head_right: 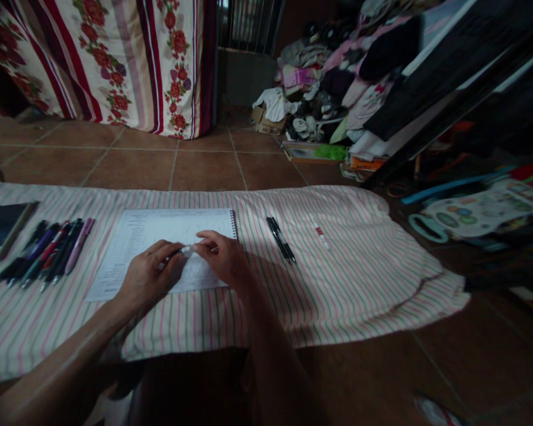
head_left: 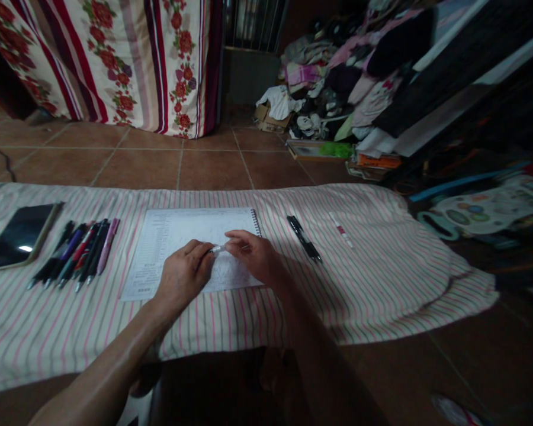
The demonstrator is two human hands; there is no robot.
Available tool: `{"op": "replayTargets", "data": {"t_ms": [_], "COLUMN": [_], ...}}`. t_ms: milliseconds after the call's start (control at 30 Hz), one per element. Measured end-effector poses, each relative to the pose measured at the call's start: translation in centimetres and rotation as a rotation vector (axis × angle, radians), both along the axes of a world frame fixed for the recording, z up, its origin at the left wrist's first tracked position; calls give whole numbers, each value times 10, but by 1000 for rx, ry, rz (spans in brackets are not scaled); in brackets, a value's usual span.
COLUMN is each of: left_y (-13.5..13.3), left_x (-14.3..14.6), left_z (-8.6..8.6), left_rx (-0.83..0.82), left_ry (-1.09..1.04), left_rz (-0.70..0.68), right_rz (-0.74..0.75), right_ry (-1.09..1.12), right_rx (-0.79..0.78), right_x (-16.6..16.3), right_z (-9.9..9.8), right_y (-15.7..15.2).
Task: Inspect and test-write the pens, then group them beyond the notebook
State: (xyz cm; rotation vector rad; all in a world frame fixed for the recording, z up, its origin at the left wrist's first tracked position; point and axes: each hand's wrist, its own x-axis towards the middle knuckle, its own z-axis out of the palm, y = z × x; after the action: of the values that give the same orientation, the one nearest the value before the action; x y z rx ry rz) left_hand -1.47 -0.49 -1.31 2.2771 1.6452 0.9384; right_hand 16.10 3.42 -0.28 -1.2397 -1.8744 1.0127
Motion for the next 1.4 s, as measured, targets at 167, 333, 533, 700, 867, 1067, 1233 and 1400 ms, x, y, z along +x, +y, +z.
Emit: {"op": "replayTargets", "data": {"t_ms": [167, 333, 533, 700, 867, 1067, 1233, 1400], "left_y": [1, 1, 0, -1, 0, 0, 0, 0], "left_x": [-1, 0, 0, 1, -1, -2, -3, -2], "left_z": [0, -1, -1, -1, -1, 2, 2, -1], "left_rx": [-37, -35, -2, 14, 7, -32, -42, -3], "left_ry": [-3, -10, 13, 36, 40, 10, 24, 63], "left_rz": [24, 7, -12, -29, -20, 13, 14, -5], "right_rz": [0, 2, -7, 9, 31, 10, -4, -13], "right_ry": [80, 59, -18, -151, -82, 70, 38, -29], "right_rx": [-10, 16, 32, 86, 17, -9, 8, 53], "right_x": [-2, -4, -3, -3, -4, -5, -5, -5], "right_z": [-1, 0, -1, -1, -3, -5, -1, -3], "right_y": [2, 0, -1, -2, -2, 0, 0, 0]}}
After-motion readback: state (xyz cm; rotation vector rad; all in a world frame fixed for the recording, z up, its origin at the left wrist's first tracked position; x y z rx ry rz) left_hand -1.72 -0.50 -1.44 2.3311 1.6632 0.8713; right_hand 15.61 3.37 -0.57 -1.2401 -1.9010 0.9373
